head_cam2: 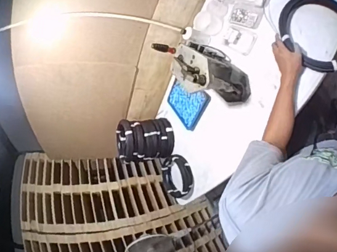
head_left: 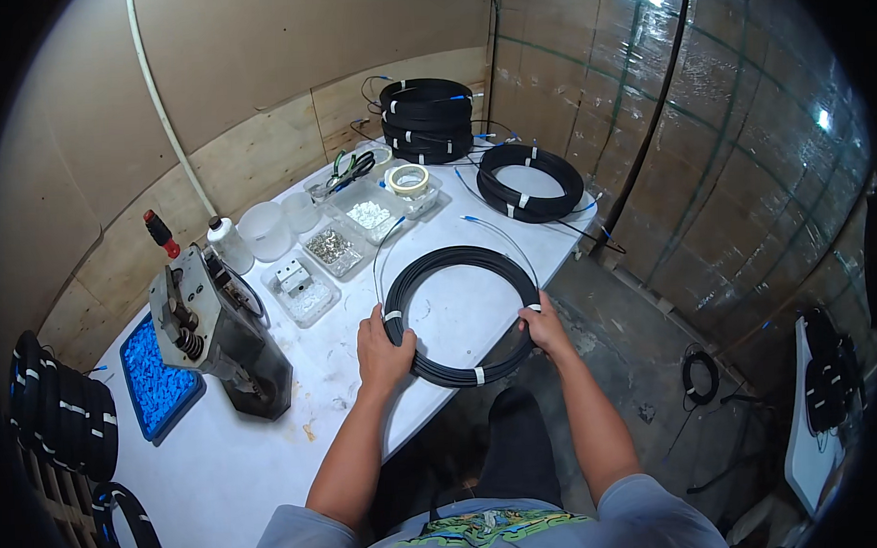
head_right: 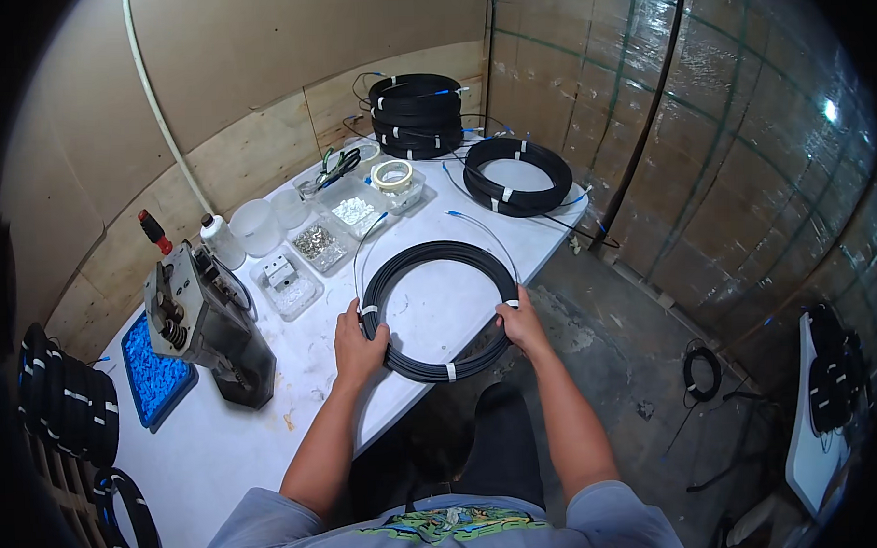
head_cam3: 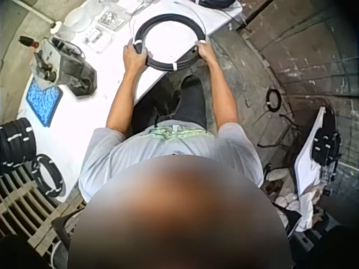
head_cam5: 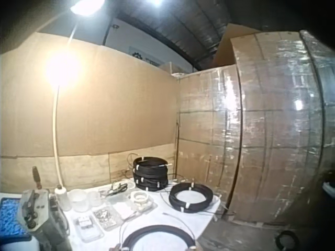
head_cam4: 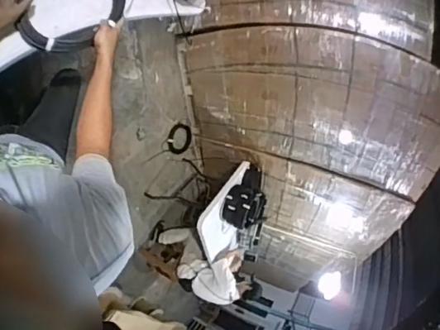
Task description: The recorder is assembling and crimping connectors onto black cables using a press machine.
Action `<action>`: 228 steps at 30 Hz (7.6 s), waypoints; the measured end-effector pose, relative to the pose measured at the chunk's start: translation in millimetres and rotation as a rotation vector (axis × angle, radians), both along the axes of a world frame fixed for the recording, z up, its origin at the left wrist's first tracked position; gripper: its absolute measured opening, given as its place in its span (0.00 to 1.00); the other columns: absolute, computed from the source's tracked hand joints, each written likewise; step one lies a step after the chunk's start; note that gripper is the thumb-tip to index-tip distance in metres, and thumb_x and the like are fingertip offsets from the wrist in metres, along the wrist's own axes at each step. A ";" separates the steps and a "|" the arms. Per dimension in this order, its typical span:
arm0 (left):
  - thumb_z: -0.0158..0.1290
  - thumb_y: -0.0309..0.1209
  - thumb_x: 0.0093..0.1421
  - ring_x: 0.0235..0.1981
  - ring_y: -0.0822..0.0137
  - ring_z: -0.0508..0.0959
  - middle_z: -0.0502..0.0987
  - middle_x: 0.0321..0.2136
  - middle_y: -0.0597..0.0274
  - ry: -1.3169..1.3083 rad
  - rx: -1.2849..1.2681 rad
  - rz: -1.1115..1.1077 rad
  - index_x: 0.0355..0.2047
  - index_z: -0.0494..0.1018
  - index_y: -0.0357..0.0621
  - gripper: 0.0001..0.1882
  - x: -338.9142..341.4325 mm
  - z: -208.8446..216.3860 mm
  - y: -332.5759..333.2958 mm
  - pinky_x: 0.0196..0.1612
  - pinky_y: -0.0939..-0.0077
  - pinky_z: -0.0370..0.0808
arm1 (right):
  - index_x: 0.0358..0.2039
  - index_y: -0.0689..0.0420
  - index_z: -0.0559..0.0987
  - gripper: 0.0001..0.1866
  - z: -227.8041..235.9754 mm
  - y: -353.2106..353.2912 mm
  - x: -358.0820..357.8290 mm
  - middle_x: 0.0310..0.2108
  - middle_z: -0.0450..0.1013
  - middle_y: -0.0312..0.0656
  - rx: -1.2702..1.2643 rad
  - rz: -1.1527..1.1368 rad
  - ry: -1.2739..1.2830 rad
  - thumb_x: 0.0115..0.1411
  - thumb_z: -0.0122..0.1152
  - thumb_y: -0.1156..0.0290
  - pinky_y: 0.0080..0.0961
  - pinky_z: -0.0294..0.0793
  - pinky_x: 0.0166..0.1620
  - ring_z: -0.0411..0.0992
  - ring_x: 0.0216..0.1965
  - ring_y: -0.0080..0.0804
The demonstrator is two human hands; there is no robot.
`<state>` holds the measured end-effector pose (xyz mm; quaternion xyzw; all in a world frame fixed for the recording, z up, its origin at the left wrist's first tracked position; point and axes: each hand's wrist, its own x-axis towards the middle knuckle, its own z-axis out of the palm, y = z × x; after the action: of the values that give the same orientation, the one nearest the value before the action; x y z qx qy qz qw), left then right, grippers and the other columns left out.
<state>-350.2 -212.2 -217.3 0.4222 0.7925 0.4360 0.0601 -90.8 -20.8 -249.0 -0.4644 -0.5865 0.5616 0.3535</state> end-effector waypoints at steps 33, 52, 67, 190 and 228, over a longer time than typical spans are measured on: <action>0.61 0.40 0.51 0.37 0.50 0.77 0.71 0.38 0.47 -0.026 -0.119 -0.005 0.64 0.69 0.51 0.38 19.3 22.0 -6.8 0.44 0.60 0.76 | 0.62 0.55 0.70 0.33 27.8 25.4 4.1 0.28 0.79 0.45 0.165 0.044 -0.347 0.55 0.66 0.71 0.34 0.78 0.34 0.79 0.27 0.33; 0.58 0.47 0.57 0.36 0.33 0.82 0.80 0.30 0.32 0.138 -0.245 -0.134 0.52 0.68 0.36 0.30 49.2 45.9 -17.3 0.45 0.47 0.78 | 0.72 0.40 0.51 0.36 26.4 -40.2 2.3 0.37 0.69 0.41 -0.255 -0.085 0.285 0.68 0.55 0.73 0.34 0.79 0.24 0.69 0.21 0.29; 0.60 0.50 0.60 0.45 0.52 0.76 0.77 0.32 0.53 0.709 0.111 -0.641 0.34 0.82 0.41 0.22 49.8 35.1 5.2 0.53 0.60 0.67 | 0.72 0.49 0.59 0.39 29.1 54.5 -5.6 0.42 0.80 0.52 0.181 0.122 -0.490 0.61 0.58 0.60 0.42 0.78 0.43 0.81 0.40 0.43; 0.53 0.41 0.59 0.38 0.36 0.83 0.82 0.33 0.34 0.121 -0.277 0.109 0.33 0.82 0.34 0.19 -31.5 21.2 94.5 0.46 0.47 0.80 | 0.43 0.53 0.83 0.21 41.2 52.9 -234.4 0.42 0.79 0.45 0.992 1.024 -0.275 0.74 0.42 0.55 0.53 0.54 0.68 0.74 0.51 0.42; 0.58 0.46 0.55 0.37 0.40 0.83 0.83 0.32 0.40 0.140 -0.329 0.131 0.38 0.84 0.40 0.22 -36.3 11.6 92.5 0.46 0.50 0.79 | 0.56 0.51 0.77 0.23 68.7 139.8 -149.0 0.54 0.75 0.49 0.777 0.407 -0.881 0.73 0.42 0.51 0.53 0.66 0.60 0.70 0.60 0.50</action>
<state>-386.5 -119.7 -205.6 0.3834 0.8812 0.2730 0.0448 -239.8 119.0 -180.2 -0.3689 -0.9156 0.1187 0.1074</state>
